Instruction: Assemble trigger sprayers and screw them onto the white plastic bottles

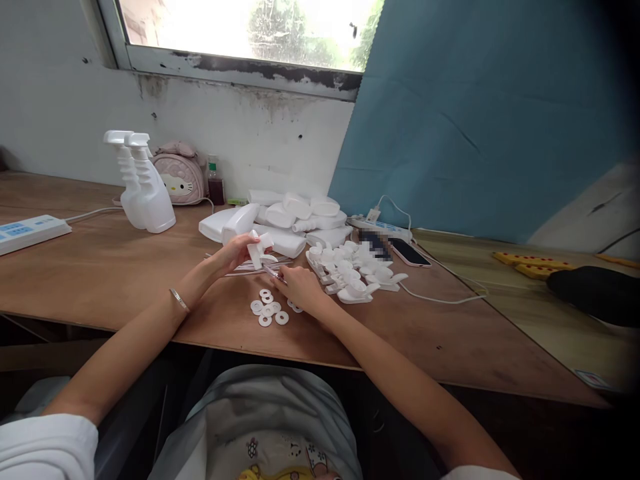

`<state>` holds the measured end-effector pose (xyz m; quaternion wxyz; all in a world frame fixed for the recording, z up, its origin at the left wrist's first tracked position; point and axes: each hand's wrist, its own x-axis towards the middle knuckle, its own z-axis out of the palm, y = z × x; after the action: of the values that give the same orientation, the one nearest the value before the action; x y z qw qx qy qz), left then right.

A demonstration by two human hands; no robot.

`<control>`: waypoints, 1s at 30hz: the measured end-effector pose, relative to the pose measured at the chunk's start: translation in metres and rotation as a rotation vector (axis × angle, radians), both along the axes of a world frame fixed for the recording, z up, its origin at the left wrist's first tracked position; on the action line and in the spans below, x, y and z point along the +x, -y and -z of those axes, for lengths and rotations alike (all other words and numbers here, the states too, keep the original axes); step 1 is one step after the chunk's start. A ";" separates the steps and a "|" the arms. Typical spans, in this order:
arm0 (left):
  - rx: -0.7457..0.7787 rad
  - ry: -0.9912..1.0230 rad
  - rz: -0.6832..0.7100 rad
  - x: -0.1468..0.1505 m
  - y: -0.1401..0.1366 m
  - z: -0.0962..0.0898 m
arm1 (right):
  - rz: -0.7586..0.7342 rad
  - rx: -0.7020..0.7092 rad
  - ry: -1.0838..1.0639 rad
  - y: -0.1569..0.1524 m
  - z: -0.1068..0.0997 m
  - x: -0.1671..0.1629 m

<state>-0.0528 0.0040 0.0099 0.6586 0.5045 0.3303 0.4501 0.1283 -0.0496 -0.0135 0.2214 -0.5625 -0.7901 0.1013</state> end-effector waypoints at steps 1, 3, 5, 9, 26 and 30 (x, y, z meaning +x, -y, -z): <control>0.032 0.003 0.005 0.000 0.000 0.001 | 0.003 0.002 0.033 0.000 0.000 0.000; 0.058 -0.004 0.021 0.000 0.000 0.003 | 0.004 0.004 0.078 -0.001 0.000 0.002; 0.066 -0.022 0.042 0.000 -0.001 0.005 | -0.005 0.005 0.103 -0.002 -0.002 0.005; 0.100 -0.035 0.049 0.000 -0.001 0.006 | -0.079 -0.001 -0.100 -0.005 -0.007 0.009; 0.070 -0.124 0.101 0.012 0.020 0.001 | -0.086 0.153 -0.629 -0.005 -0.021 0.012; 0.076 -0.140 0.110 0.012 0.018 0.005 | -0.088 0.152 -0.655 -0.005 -0.020 0.009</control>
<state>-0.0406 -0.0137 0.0048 0.6383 0.5766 0.3298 0.3890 0.1374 -0.0449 0.0066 0.5001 -0.4476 -0.7058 0.2268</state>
